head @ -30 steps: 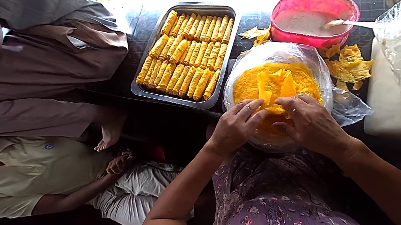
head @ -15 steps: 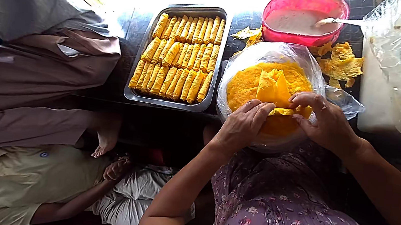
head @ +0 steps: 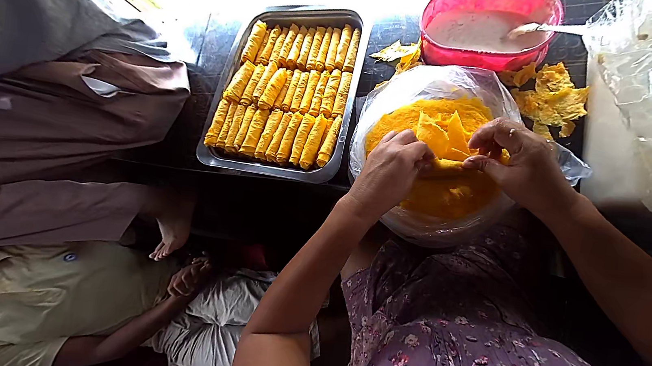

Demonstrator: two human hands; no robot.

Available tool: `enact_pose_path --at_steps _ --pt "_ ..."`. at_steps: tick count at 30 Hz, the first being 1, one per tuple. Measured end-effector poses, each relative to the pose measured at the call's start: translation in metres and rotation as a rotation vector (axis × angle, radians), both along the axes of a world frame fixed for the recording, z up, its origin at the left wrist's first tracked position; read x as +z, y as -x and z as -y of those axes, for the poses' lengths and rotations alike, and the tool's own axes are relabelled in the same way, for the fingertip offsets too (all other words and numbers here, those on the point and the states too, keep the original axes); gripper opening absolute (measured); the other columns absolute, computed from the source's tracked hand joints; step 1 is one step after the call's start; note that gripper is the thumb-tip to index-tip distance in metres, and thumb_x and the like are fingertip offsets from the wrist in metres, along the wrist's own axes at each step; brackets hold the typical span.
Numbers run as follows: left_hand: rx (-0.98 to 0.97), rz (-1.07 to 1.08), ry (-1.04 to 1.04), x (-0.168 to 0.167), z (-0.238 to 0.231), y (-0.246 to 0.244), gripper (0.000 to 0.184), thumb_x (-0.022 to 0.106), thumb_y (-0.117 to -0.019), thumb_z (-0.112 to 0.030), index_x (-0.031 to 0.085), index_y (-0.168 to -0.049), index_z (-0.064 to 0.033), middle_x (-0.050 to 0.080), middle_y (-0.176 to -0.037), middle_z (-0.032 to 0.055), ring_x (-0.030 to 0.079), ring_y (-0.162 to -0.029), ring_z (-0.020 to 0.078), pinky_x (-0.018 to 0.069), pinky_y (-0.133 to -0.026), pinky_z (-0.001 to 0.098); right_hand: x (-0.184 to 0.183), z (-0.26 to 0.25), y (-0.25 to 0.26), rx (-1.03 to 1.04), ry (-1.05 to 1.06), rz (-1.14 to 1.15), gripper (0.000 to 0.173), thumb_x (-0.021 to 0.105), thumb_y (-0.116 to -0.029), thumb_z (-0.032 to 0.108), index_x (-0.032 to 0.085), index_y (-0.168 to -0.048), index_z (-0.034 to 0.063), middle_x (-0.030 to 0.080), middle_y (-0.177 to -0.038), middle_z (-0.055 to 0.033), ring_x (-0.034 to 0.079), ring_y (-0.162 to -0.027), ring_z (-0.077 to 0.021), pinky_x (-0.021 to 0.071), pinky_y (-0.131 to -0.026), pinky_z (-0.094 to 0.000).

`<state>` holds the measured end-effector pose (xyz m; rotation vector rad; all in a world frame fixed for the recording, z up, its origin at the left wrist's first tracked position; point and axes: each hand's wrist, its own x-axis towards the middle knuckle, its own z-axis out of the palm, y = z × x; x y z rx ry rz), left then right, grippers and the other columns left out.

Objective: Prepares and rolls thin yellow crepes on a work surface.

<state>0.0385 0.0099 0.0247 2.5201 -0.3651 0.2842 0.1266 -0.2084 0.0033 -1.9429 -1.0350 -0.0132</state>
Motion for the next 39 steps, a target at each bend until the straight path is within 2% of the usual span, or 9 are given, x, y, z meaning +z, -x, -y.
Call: enact_pose_path --at_steps 2,4,6,8,13,18,24,32,39 --pt "0.02 0.065 -0.023 -0.002 0.004 0.0 0.009 0.068 -0.0935 -0.004 0.075 -0.099 -0.0015 0.067 -0.086 0.0141 0.065 -0.088 0.031 0.0527 -0.082 0.0417 -0.001 -0.002 0.006 0.005 0.007 0.187 0.009 0.065 -0.0938 0.003 0.071 -0.097 -0.002 0.07 -0.1 -0.0185 0.068 -0.093 -0.0278 0.0567 -0.085 -0.0382" --pt "0.022 0.132 -0.071 -0.002 0.011 0.005 0.012 0.064 -0.0937 0.002 0.075 -0.095 -0.0018 0.068 -0.088 0.0137 0.065 -0.088 0.0306 0.0536 -0.079 0.041 -0.004 -0.004 0.018 0.007 0.016 0.383 0.019 0.057 -0.0938 -0.002 0.076 -0.094 0.0001 0.072 -0.098 -0.0188 0.069 -0.095 -0.0333 0.0567 -0.086 -0.0418" --pt "0.018 0.178 -0.151 -0.002 0.016 0.014 0.018 0.06 -0.0927 0.008 0.075 -0.095 -0.0003 0.068 -0.09 0.0146 0.065 -0.088 0.0311 0.054 -0.078 0.0407 -0.01 -0.004 0.028 -0.003 0.041 0.512 0.022 0.056 -0.0919 -0.002 0.077 -0.099 0.0008 0.073 -0.1 -0.0178 0.069 -0.097 -0.0343 0.0564 -0.089 -0.0414" --pt "0.03 0.198 -0.239 -0.003 0.019 0.02 0.02 0.058 -0.0949 0.005 0.076 -0.103 0.0003 0.071 -0.097 0.0156 0.068 -0.096 0.0324 0.0559 -0.085 0.0417 -0.015 -0.003 0.032 -0.026 0.051 0.55 0.022 0.058 -0.0941 0.001 0.077 -0.104 -0.0003 0.073 -0.104 -0.0178 0.07 -0.101 -0.0339 0.0554 -0.094 -0.0411" --pt "0.037 0.172 -0.272 -0.005 0.016 0.014 0.022 0.057 -0.0987 0.002 0.071 -0.115 0.0019 0.072 -0.103 0.0194 0.07 -0.101 0.0363 0.0564 -0.09 0.0449 -0.011 -0.007 0.022 -0.038 0.064 0.462 0.022 0.058 -0.0952 -0.003 0.078 -0.104 0.0002 0.073 -0.103 -0.0183 0.07 -0.1 -0.0345 0.055 -0.093 -0.041" --pt "-0.015 0.122 -0.129 0.006 0.008 0.011 0.009 0.063 -0.0945 0.003 0.071 -0.098 0.0022 0.07 -0.09 0.0173 0.071 -0.088 0.032 0.0579 -0.081 0.0408 0.004 -0.006 0.017 0.016 0.076 0.363 0.019 0.057 -0.1006 0.007 0.075 -0.102 0.0008 0.075 -0.099 -0.0167 0.072 -0.098 -0.0327 0.0561 -0.091 -0.0405" --pt "-0.018 0.051 -0.071 0.007 0.005 0.02 0.01 0.064 -0.0963 -0.003 0.074 -0.096 -0.0015 0.071 -0.091 0.0137 0.07 -0.088 0.0286 0.0563 -0.08 0.039 0.005 0.0 0.02 0.073 0.032 0.195 0.018 0.061 -0.0968 0.007 0.078 -0.096 0.0039 0.074 -0.096 -0.0118 0.07 -0.095 -0.024 0.0552 -0.089 -0.0339" --pt "-0.022 -0.032 -0.029 0.004 -0.004 0.003 0.012 0.067 -0.0958 -0.008 0.078 -0.094 -0.0051 0.071 -0.088 0.011 0.066 -0.089 0.0263 0.0506 -0.082 0.0369 -0.002 -0.005 0.004 0.024 0.031 -0.003 0.016 0.066 -0.0945 0.009 0.081 -0.092 0.0092 0.069 -0.09 -0.0063 0.06 -0.094 -0.019 0.0424 -0.089 -0.0369" --pt "-0.012 0.026 -0.057 0.001 -0.002 -0.002 0.01 0.067 -0.0945 -0.005 0.077 -0.092 -0.0038 0.069 -0.085 0.0116 0.066 -0.087 0.0277 0.0515 -0.079 0.0374 -0.002 -0.009 0.004 -0.033 0.059 -0.001 0.015 0.067 -0.0935 0.009 0.082 -0.093 0.0095 0.067 -0.087 -0.0071 0.058 -0.092 -0.0216 0.0436 -0.086 -0.0373"
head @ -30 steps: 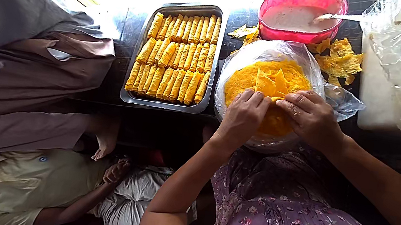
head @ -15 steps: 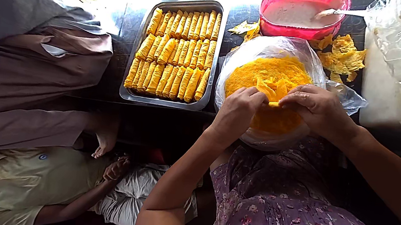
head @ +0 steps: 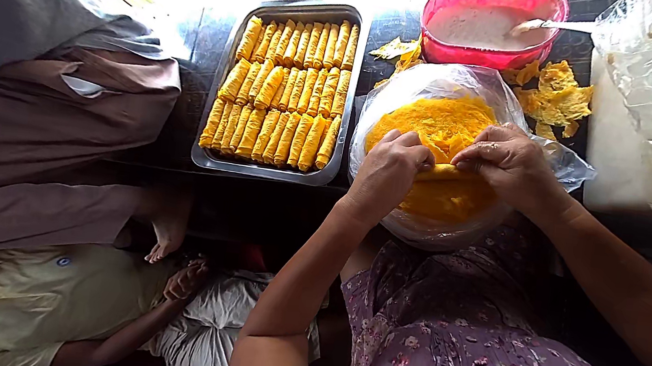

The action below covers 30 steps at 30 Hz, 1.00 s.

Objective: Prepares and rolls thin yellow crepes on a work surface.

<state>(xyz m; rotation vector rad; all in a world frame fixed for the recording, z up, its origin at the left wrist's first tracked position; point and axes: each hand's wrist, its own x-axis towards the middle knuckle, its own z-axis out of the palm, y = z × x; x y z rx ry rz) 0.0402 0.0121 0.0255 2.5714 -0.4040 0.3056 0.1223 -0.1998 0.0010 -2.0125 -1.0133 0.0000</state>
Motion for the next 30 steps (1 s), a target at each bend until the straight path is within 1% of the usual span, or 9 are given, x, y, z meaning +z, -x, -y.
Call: enact_pose_path --at_steps 5,8,12,15,17,20,24,28,30 --pt "-0.047 0.126 -0.141 0.007 0.018 0.007 0.021 0.062 -0.0921 0.006 0.078 -0.1 -0.0052 0.068 -0.091 0.014 0.064 -0.086 0.0318 0.0523 -0.072 0.0431 0.019 -0.005 -0.007 0.011 0.111 0.07 0.01 0.071 -0.0914 0.009 0.081 -0.093 0.0072 0.07 -0.088 -0.012 0.063 -0.09 -0.0307 0.0491 -0.081 -0.0466" --pt "0.013 0.206 -0.257 0.001 0.031 0.016 0.019 0.064 -0.0904 0.003 0.078 -0.1 -0.0059 0.07 -0.093 0.0139 0.066 -0.087 0.0314 0.0514 -0.071 0.0424 0.04 -0.017 -0.035 -0.103 0.193 0.131 0.019 0.062 -0.0976 0.005 0.075 -0.11 -0.0012 0.071 -0.109 -0.0244 0.065 -0.108 -0.0447 0.05 -0.095 -0.0583" --pt "0.109 0.221 -0.333 -0.005 0.041 0.027 0.026 0.063 -0.0907 0.002 0.078 -0.108 -0.0081 0.073 -0.103 0.0118 0.068 -0.094 0.0296 0.0517 -0.073 0.0405 0.051 -0.045 -0.085 -0.348 0.424 0.159 0.044 0.063 -0.0854 -0.006 0.067 -0.129 -0.0009 0.052 -0.14 -0.0336 0.04 -0.139 -0.0543 0.0333 -0.109 -0.0687" --pt "0.146 0.216 -0.316 -0.006 0.043 0.03 0.027 0.063 -0.0908 0.001 0.078 -0.11 -0.0096 0.074 -0.106 0.011 0.068 -0.097 0.0294 0.0519 -0.074 0.0407 0.051 -0.065 -0.111 -0.44 0.699 0.01 0.053 0.068 -0.084 -0.002 0.063 -0.136 0.0024 0.03 -0.16 -0.034 0.01 -0.153 -0.0549 0.0069 -0.115 -0.0797" --pt "0.158 0.223 -0.305 -0.007 0.043 0.031 0.028 0.063 -0.091 0.001 0.079 -0.111 -0.0105 0.074 -0.107 0.0104 0.069 -0.097 0.0294 0.0521 -0.075 0.0405 0.051 -0.075 -0.12 -0.456 0.836 -0.049 0.047 0.071 -0.0847 0.005 0.067 -0.131 0.0007 0.026 -0.163 -0.0319 0.004 -0.155 -0.054 -0.0018 -0.112 -0.0833" --pt "0.174 0.222 -0.311 -0.009 0.044 0.035 0.03 0.063 -0.0916 0.0 0.078 -0.114 -0.0118 0.074 -0.109 0.0093 0.067 -0.098 0.0286 0.0506 -0.077 0.0398 0.054 -0.082 -0.125 -0.469 0.962 -0.09 0.042 0.071 -0.0869 0.013 0.068 -0.124 -0.0053 0.03 -0.164 -0.0277 0.003 -0.156 -0.0503 -0.0055 -0.112 -0.0827" --pt "0.228 0.213 -0.349 -0.013 0.047 0.042 0.037 0.061 -0.092 0.001 0.076 -0.122 -0.0154 0.074 -0.115 0.0061 0.064 -0.105 0.0263 0.0445 -0.084 0.0404 0.057 -0.076 -0.122 -0.453 0.864 -0.064 0.041 0.072 -0.0852 0.01 0.067 -0.122 -0.0069 0.036 -0.159 -0.0293 0.006 -0.155 -0.051 -0.0042 -0.111 -0.0831" --pt "0.237 0.208 -0.349 -0.015 0.048 0.044 0.04 0.061 -0.0919 0.001 0.075 -0.124 -0.0169 0.074 -0.117 0.0054 0.064 -0.109 0.0265 0.0437 -0.087 0.043 0.055 -0.055 -0.094 -0.395 0.464 0.072 0.032 0.067 -0.0825 0.003 0.066 -0.113 -0.0046 0.04 -0.157 -0.0289 0.011 -0.155 -0.0502 0.0021 -0.113 -0.0813" --pt "0.225 0.212 -0.329 -0.015 0.046 0.042 0.039 0.062 -0.0915 0.001 0.076 -0.123 -0.0162 0.074 -0.117 0.0064 0.065 -0.108 0.0275 0.0448 -0.087 0.0441 0.055 -0.042 -0.062 -0.278 0.3 0.155 0.02 0.062 -0.0891 -0.001 0.066 -0.109 -0.0027 0.041 -0.157 -0.0276 0.017 -0.154 -0.0513 0.0101 -0.115 -0.0796"
